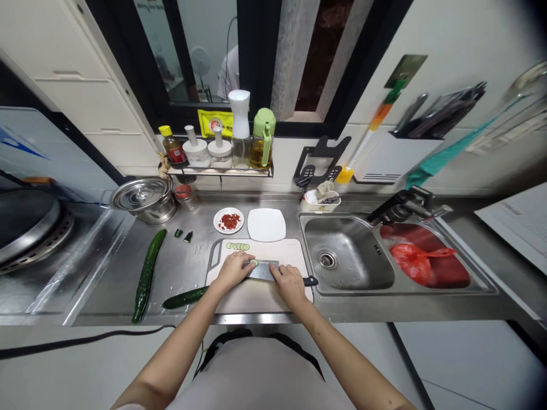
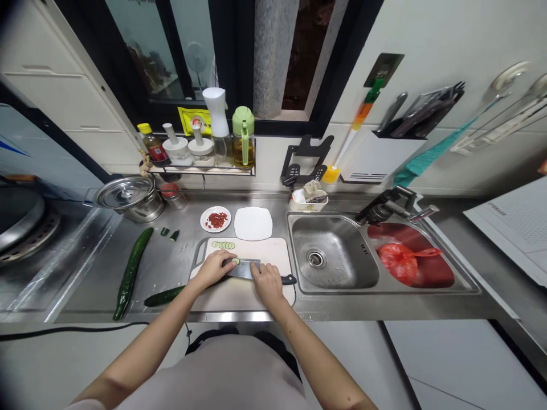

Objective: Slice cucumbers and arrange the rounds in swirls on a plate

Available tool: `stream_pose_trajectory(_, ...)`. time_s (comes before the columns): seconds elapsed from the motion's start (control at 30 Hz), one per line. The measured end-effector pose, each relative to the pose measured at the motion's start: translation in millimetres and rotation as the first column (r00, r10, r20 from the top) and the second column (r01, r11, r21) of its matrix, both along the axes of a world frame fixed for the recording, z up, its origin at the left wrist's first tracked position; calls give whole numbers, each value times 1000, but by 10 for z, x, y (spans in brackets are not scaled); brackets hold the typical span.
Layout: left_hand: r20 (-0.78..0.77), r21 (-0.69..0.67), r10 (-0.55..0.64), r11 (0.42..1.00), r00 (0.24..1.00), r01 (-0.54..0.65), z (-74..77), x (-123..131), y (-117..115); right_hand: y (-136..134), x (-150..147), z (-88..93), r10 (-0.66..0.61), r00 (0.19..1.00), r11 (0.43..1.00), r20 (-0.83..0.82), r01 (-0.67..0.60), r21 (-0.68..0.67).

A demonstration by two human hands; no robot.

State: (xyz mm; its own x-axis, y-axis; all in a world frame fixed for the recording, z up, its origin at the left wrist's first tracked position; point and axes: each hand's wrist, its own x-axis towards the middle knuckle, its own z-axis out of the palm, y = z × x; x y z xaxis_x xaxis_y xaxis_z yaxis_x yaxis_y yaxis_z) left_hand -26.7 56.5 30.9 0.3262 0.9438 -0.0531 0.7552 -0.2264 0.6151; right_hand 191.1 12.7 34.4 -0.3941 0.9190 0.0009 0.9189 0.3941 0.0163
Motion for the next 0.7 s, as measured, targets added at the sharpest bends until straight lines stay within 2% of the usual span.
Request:
stream_pose_trajectory(0.1,23,-18,11,1000,1000,-10,-24,15,-29,-30,15,-40,7,1000,1000,12,-7,16)
stream_pose_trajectory(0.43,147,-51,89,995,985,-82,-78,91,-74,-104,118,-101,-25,999,996,30,28,-88)
stream_pose_trajectory(0.57,200,-95,191,980,961,-175,-164,83,10,-129,232,-121,-71,996,990,52,77,-122)
stream_pose_trajectory(0.7,213,-179,327,939,921,-292,-293,40,164,-170,338,-132,-124,991,981,57,131,-142)
